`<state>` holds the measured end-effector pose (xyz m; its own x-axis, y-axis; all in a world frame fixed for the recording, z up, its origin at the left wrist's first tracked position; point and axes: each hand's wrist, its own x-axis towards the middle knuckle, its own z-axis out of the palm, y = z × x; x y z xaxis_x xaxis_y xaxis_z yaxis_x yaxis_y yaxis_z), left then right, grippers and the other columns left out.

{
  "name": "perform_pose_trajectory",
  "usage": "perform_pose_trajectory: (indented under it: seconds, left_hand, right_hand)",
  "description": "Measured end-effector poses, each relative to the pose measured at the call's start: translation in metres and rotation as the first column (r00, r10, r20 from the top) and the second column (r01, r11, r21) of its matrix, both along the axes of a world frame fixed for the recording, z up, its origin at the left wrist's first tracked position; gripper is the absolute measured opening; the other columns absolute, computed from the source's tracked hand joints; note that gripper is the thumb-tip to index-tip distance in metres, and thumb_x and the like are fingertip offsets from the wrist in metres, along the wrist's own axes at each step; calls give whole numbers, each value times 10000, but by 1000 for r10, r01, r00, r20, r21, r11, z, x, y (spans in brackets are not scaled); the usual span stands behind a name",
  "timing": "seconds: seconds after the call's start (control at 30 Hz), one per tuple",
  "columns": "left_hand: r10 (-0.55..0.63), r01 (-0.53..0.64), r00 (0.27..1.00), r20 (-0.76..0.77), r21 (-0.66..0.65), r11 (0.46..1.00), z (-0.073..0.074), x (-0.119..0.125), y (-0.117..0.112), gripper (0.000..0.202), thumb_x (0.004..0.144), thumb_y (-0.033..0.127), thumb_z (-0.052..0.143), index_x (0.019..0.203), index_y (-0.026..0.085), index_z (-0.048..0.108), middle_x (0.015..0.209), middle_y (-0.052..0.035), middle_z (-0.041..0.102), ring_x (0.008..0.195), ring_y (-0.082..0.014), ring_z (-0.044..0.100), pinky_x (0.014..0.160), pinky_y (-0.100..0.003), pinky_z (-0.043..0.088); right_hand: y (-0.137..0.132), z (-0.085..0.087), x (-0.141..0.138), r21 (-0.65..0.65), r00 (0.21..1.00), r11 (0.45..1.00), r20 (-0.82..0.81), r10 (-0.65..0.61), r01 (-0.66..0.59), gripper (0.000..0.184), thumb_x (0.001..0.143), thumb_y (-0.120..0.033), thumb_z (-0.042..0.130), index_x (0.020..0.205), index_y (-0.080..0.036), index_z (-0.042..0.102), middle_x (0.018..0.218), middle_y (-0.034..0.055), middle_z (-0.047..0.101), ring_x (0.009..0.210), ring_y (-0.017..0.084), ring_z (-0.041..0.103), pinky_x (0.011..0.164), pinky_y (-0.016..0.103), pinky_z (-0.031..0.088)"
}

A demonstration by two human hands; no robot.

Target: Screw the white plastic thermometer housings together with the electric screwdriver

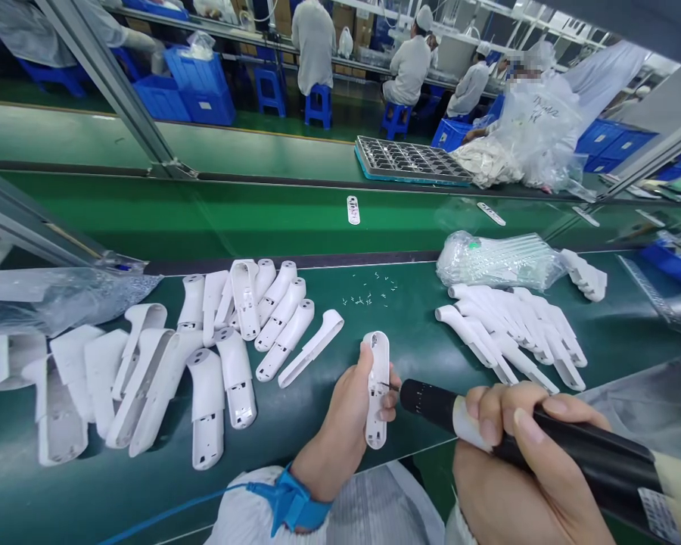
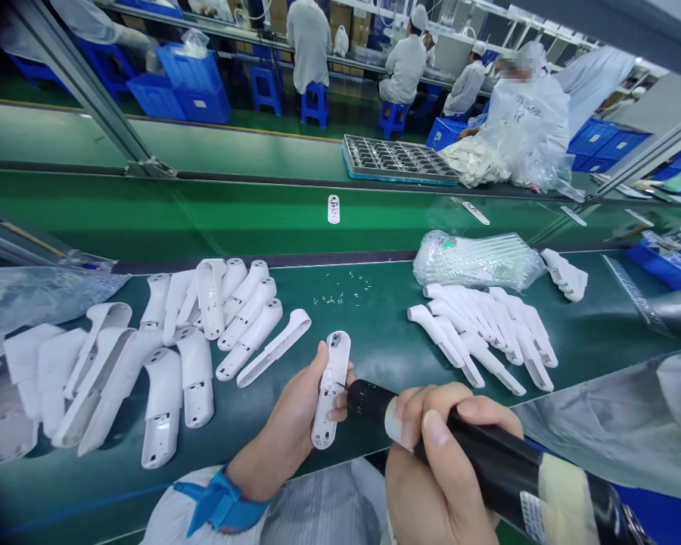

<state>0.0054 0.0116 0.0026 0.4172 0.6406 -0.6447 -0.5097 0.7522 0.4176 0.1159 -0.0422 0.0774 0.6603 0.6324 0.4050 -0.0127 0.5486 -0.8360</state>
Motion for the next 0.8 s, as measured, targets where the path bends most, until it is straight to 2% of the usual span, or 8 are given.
perform_pose_trajectory:
  seconds: [0.1,0.3,0.47,0.8]
  left_hand:
    - [7,-7,1000,-21,-2,1000,2,1,-1,582,907,693,702,940,113,664,762,-37,645,534,-71,510,459,-181,357]
    - [7,-7,1000,-21,31,999,4,2,-2,617,867,727,723,918,114,669,771,-34,633,536,-64,494,462,-181,360]
    - [27,-28,998,-65,-5,1000,7,4,-2,614,864,734,724,892,124,654,770,-40,638,537,-70,506,463,-188,374]
    - [51,-51,998,-28,-14,999,1,4,-5,581,901,700,711,933,121,659,774,-35,652,566,-70,513,484,-187,408]
  right_hand:
    - [3,-3,1,54,999,998,12,-41,40,165,833,-85,547,953,-197,540,631,-35,523,504,127,484,560,306,448]
    - [4,-2,-1,26,997,997,-10,-76,76,173,806,-97,564,944,-196,530,643,-35,534,505,131,488,569,316,456]
    - [5,0,-3,31,996,995,-2,-90,90,204,796,-62,538,950,-196,534,652,-29,545,510,133,490,564,316,457]
    - [3,-4,-7,3,996,996,5,-90,90,190,792,-85,551,942,-201,530,647,-27,542,505,143,497,550,329,461]
